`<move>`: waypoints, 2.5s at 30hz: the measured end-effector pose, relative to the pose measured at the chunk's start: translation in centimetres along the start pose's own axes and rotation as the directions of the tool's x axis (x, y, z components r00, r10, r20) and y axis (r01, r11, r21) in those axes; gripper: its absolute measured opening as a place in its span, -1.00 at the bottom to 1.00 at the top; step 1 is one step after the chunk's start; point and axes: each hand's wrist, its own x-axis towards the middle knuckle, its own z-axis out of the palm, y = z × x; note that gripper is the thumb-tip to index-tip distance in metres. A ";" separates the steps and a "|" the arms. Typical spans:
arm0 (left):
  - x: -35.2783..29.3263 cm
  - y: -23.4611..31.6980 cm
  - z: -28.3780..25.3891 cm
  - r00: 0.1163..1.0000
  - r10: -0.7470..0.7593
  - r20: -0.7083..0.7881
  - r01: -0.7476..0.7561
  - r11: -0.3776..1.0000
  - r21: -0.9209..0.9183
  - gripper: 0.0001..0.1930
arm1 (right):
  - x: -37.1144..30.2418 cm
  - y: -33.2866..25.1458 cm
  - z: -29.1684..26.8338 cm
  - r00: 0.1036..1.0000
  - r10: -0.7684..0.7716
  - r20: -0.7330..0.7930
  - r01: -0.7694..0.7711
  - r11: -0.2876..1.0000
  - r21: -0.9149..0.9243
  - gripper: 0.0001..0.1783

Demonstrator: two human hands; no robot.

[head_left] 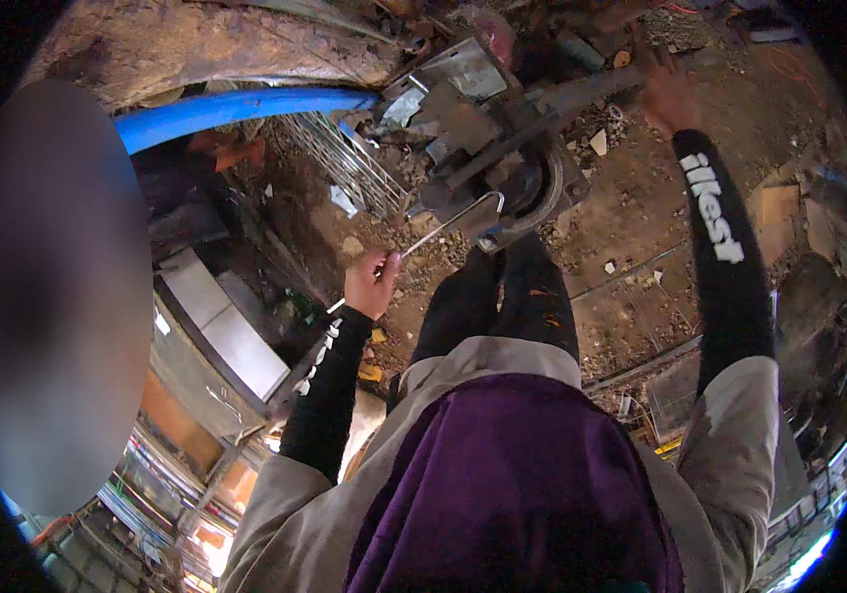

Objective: The person uses a manual metal rod bender to bend thin metal rods into curved shapes. They repeatedly insert rods, clamp them, and pull the lever to form bends, then remove and inspect the bent pieces.

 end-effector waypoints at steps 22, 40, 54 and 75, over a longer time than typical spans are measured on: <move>22.0 3.9 0.5 0.997 -0.043 0.066 0.062 0.943 -0.326 -0.50 | -0.6 3.6 8.4 0.946 0.150 0.286 -0.263 0.871 0.415 -0.31; 31.3 7.3 3.7 0.975 -0.137 0.173 0.218 0.477 -0.852 -0.69 | -0.8 3.6 6.4 0.948 0.183 0.260 -0.250 0.935 0.252 -0.29; 31.1 7.4 4.5 0.977 -0.186 0.101 0.202 0.676 -0.708 -0.60 | -0.8 4.5 9.4 0.973 0.159 0.164 -0.207 0.918 0.337 -0.31; 32.0 6.6 5.1 0.972 -0.213 0.100 0.233 0.811 -0.537 -0.44 | -0.2 4.9 8.9 0.978 0.134 0.159 -0.184 0.916 0.357 -0.27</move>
